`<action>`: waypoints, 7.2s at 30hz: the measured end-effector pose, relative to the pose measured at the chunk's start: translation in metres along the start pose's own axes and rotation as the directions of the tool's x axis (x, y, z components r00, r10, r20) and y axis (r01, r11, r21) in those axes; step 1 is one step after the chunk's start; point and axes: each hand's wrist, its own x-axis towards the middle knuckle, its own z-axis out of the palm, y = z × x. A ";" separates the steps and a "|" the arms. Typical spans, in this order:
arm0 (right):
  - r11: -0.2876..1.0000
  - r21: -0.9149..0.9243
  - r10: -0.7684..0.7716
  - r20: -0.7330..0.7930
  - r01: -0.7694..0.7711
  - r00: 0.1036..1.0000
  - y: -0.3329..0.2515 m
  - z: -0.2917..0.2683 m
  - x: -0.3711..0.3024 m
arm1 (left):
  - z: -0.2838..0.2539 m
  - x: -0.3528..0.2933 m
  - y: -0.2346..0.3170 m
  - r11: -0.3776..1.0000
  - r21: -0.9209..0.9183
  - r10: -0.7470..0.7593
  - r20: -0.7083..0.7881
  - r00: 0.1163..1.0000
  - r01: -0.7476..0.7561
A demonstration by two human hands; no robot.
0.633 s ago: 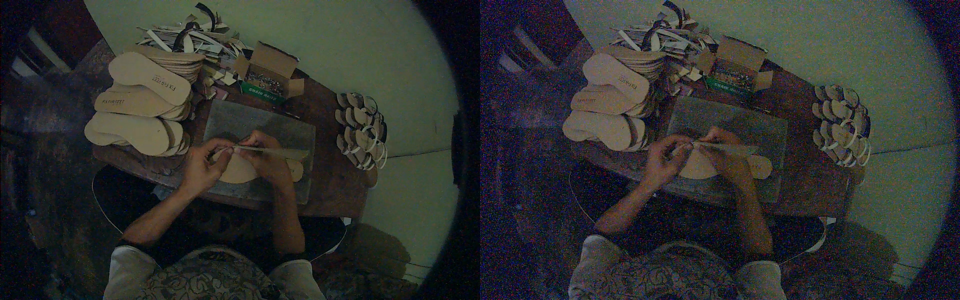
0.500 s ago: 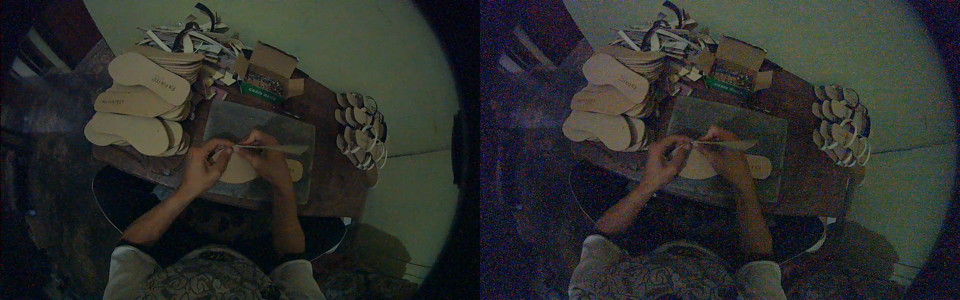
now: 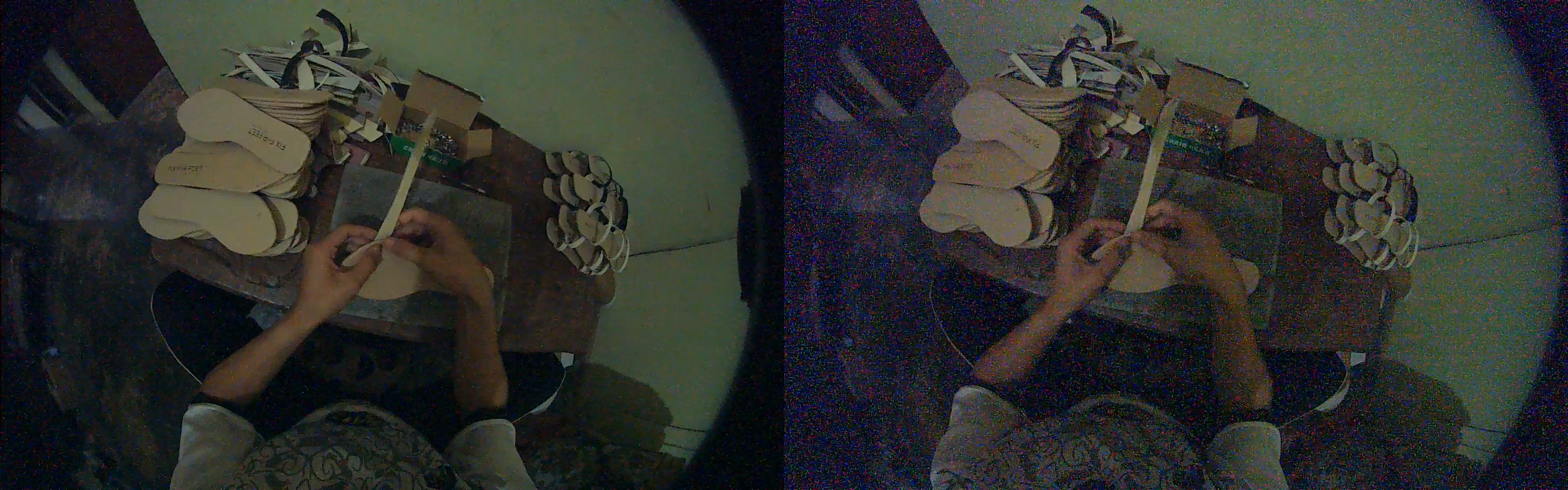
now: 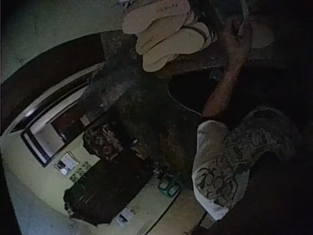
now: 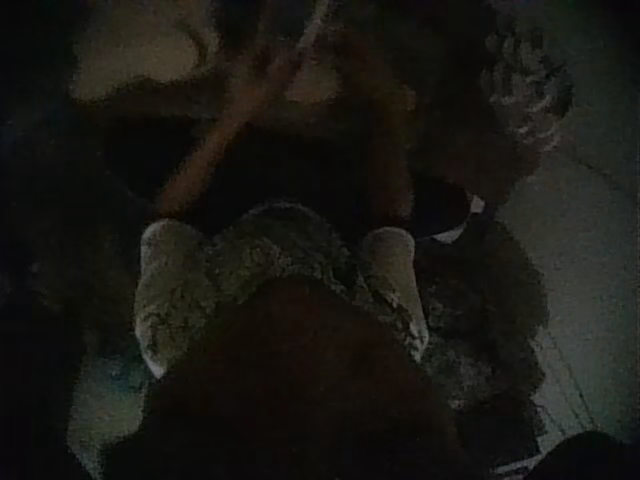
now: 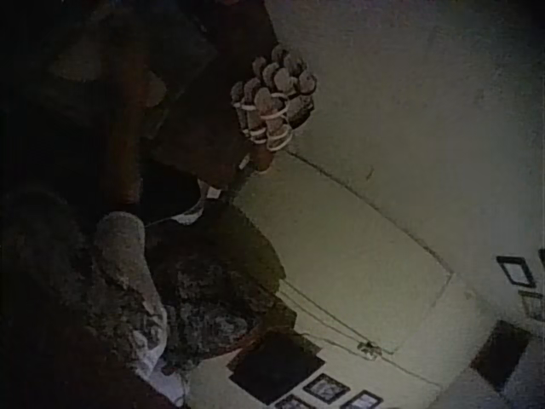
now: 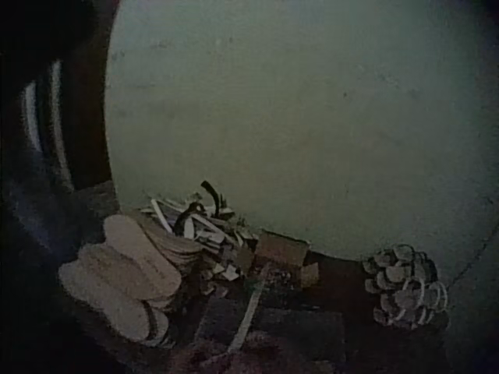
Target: The person assembles sandals by attaching straps to the soles. They pick up a sole and a strap, align them, and secure the strap using a nail and a hammer. The process is repeated for multiple straps on the same sole.
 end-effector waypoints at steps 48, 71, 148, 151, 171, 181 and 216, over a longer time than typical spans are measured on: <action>0.995 0.031 -0.084 -0.188 0.091 0.979 -0.065 0.016 -0.032 | 0.000 0.002 -0.017 0.996 0.019 0.087 -0.092 0.992 -0.086; 0.997 -0.064 -0.052 -0.334 0.033 0.941 0.011 0.039 -0.086 | -0.004 -0.001 -0.003 0.901 -0.379 -0.268 -0.108 0.957 0.210; 0.989 0.023 -0.140 -0.091 0.143 0.986 -0.003 -0.008 -0.048 | -0.010 -0.010 0.010 0.908 -0.307 -0.193 0.296 0.935 0.285; 0.991 0.056 -0.119 -0.102 0.125 0.988 0.000 -0.008 -0.047 | -0.011 -0.011 0.011 0.938 -0.267 -0.146 0.274 0.951 0.221; 0.988 0.055 -0.104 -0.438 0.143 0.893 -0.006 0.032 -0.044 | 0.001 -0.015 0.006 0.912 -0.352 -0.229 -0.006 0.973 0.212; 0.950 0.243 -0.087 -0.395 0.196 0.915 0.013 0.028 -0.036 | -0.003 -0.017 0.015 0.910 -0.301 -0.275 0.080 0.958 0.286; 0.710 -0.698 -0.440 -0.333 0.095 0.834 0.021 -0.085 0.110 | 0.006 0.008 0.008 0.894 -0.240 -0.370 0.085 0.925 0.379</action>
